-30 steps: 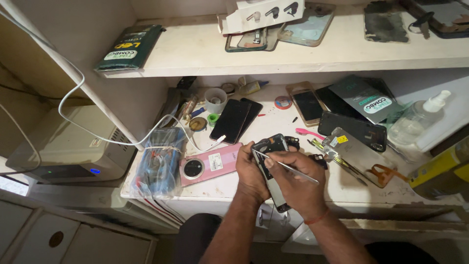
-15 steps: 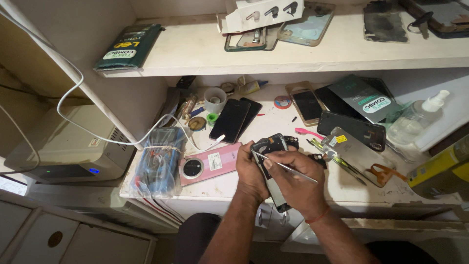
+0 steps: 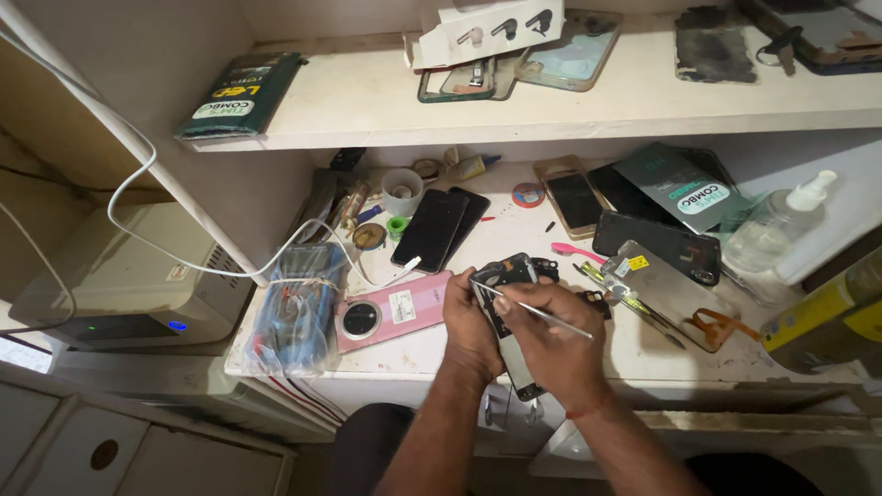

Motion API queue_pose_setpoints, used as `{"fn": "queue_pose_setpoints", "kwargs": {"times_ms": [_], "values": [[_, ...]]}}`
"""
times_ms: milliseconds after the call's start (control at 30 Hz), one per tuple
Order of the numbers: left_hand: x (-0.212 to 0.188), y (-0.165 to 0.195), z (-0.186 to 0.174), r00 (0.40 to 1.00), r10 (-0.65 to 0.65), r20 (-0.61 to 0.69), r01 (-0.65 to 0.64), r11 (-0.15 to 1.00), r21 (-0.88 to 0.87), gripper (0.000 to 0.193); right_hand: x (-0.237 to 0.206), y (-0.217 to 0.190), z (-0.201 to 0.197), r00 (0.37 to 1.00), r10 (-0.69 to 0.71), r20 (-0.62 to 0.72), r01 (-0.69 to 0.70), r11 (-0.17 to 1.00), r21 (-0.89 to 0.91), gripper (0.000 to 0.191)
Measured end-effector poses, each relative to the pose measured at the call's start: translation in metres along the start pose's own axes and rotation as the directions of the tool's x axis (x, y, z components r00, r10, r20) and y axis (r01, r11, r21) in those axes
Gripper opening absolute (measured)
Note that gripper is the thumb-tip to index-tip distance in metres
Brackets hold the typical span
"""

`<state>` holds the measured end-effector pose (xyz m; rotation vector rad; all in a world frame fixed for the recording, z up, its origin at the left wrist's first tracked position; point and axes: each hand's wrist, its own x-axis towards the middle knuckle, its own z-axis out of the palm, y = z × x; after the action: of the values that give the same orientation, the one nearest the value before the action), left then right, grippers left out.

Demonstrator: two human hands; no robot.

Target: The person holds a disassembled smartphone on a cluttered repair workbench and uses a pry tool and tweezers to work on its internal components, prying at the frame and handling small internal parts while other phones and repair supplies sit around the bench.

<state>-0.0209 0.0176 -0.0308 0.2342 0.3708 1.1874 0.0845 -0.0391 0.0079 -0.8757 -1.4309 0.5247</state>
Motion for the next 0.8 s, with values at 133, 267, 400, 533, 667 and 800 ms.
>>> {"fn": "queue_pose_setpoints", "kwargs": {"times_ms": [133,267,400,533,667,800], "values": [[0.0030,-0.0006,-0.0051,1.000,0.009,-0.023,-0.009,1.000,-0.011,0.049,0.0012,-0.0002,-0.0004,0.997,0.077,-0.005,-0.077,0.996,-0.043,0.011],[0.0004,-0.0005,-0.0023,0.999,-0.007,-0.044,0.008,1.000,0.010,0.049,-0.0011,-0.0006,-0.0040,0.999,-0.003,0.032,0.005,0.997,-0.081,0.008],[-0.0022,0.0001,0.0015,0.999,0.003,-0.053,-0.002,1.000,0.029,0.052,-0.0025,0.0012,-0.0059,0.998,-0.002,0.059,0.005,0.999,-0.052,0.007],[-0.0015,-0.0006,0.0006,0.999,0.017,-0.028,-0.016,1.000,0.018,0.051,-0.0022,0.0017,-0.0049,0.998,0.051,0.037,-0.053,0.998,0.038,0.009],[-0.0001,-0.0008,-0.0018,0.999,0.036,-0.040,-0.035,0.999,0.024,0.051,-0.0008,-0.0003,-0.0029,1.000,0.013,0.018,-0.012,0.999,-0.044,0.010],[-0.0006,-0.0003,-0.0028,1.000,-0.010,-0.022,0.010,1.000,0.021,0.053,0.0004,-0.0016,-0.0018,1.000,-0.004,0.012,0.005,0.995,-0.095,0.012]]}}
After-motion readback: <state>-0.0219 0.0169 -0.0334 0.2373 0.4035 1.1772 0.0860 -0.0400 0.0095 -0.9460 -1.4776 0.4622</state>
